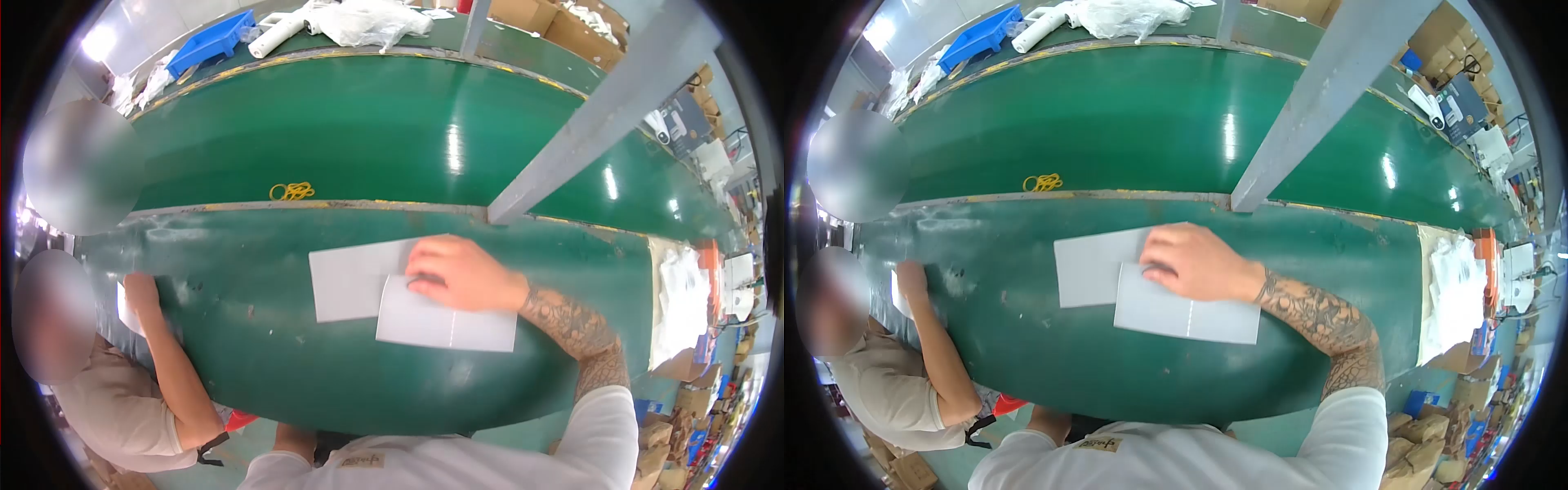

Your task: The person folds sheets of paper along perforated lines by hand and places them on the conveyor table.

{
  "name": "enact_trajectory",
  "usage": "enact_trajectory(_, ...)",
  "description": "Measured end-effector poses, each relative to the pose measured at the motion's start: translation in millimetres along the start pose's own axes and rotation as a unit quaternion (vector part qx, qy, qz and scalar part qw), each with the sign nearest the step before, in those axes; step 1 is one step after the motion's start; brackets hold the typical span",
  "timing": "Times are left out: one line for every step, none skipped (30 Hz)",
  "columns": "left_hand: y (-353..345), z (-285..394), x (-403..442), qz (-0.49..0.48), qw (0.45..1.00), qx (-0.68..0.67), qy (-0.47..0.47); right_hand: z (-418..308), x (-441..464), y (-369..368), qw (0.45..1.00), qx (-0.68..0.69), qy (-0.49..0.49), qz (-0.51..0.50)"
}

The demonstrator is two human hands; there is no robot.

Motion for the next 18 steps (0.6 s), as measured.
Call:
enact_trajectory(-1.3, -2.7, -2.5, 0.004, 1.0, -0.005, 0.0, 3.6, 2.0, -5.4, 0.998, 0.026, -0.041, -0.029)
enact_trajectory(-2.6, -8.4, -6.6, 0.009, 1.0, -0.008, 0.0, 3.9, 4.4, -8.5, 0.997, 0.029, -0.072, -0.021)
enact_trajectory(-2.0, -11.3, -9.4, 0.012, 1.0, -0.011, 0.0, -1.7, 8.3, -15.6, 0.997, 0.034, -0.064, -0.023)
enact_trajectory(-1.7, -14.4, -11.4, 0.015, 1.0, -0.013, 0.0, -10.6, 13.4, -16.8, 0.999, -0.004, -0.032, 0.009)
enact_trajectory(0.0, -17.5, -15.1, 0.018, 1.0, -0.014, -0.002, -21.6, 16.8, -16.7, 0.998, -0.041, 0.0, 0.042)
enact_trajectory(2.1, -19.6, -17.5, 0.023, 1.0, -0.016, -0.003, -23.3, 18.9, -22.2, 0.999, -0.02, -0.03, 0.006)
enact_trajectory(3.4, -20.6, -20.0, 0.024, 1.0, -0.018, -0.004, -32.4, 18.8, -25.4, 1.0, -0.011, -0.024, 0.004)
enact_trajectory(6.8, -23.8, -22.9, 0.028, 0.999, -0.016, -0.005, -31.4, 19.9, -30.1, 0.998, 0.01, -0.057, -0.013)
enact_trajectory(8.1, -25.2, -24.7, 0.03, 0.999, -0.014, -0.005, -26.8, 21.8, -34.6, 0.995, 0.027, -0.092, -0.029)
enact_trajectory(7.1, -25.1, -24.7, 0.03, 0.999, -0.012, -0.008, -31.4, 21.4, -35.4, 0.998, 0.001, -0.07, -0.001)
enact_trajectory(4.7, -24.2, -23.5, 0.032, 0.999, -0.011, -0.01, -31.8, 20.9, -37.5, 0.997, -0.003, -0.071, -0.001)
enact_trajectory(1.2, -18.8, -21.4, 0.033, 0.999, -0.01, -0.015, -37.9, 18.1, -32.8, 0.998, -0.026, -0.04, 0.038)
enact_trajectory(-2.1, -14.3, -16.3, 0.033, 0.999, -0.004, -0.022, -42.5, 13.7, -29.6, 0.996, -0.047, -0.014, 0.075)
enact_trajectory(-4.4, -7.4, -10.8, 0.035, 0.999, 0.001, -0.032, -40.5, 11.1, -28.7, 0.996, -0.032, -0.007, 0.081)
enact_trajectory(-5.8, -2.7, -4.0, 0.037, 0.998, 0.007, -0.041, -32.6, 8.4, -29.8, 0.996, -0.031, -0.031, 0.078)
enact_trajectory(-5.2, 1.3, 5.3, 0.039, 0.998, 0.019, -0.054, -31.2, 8.9, -30.9, 0.997, -0.013, -0.033, 0.068)
enact_trajectory(-4.3, 7.1, 14.5, 0.038, 0.997, 0.03, -0.067, -31.6, 11.7, -27.2, 0.998, 0.002, -0.028, 0.056)
enact_trajectory(-6.8, 7.2, 17.2, 0.034, 0.996, 0.033, -0.07, -30.9, 12.9, -26.2, 0.997, 0.0, -0.026, 0.074)
Point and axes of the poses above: each hand's wrist, its own x-axis towards the middle knuckle, its own y-axis out of the back of the hand, z = x × y, the point moved 9 cm from there along x, towards the middle knuckle, and after that the axes turned 12 degrees about -x, right-handed, at the moved point
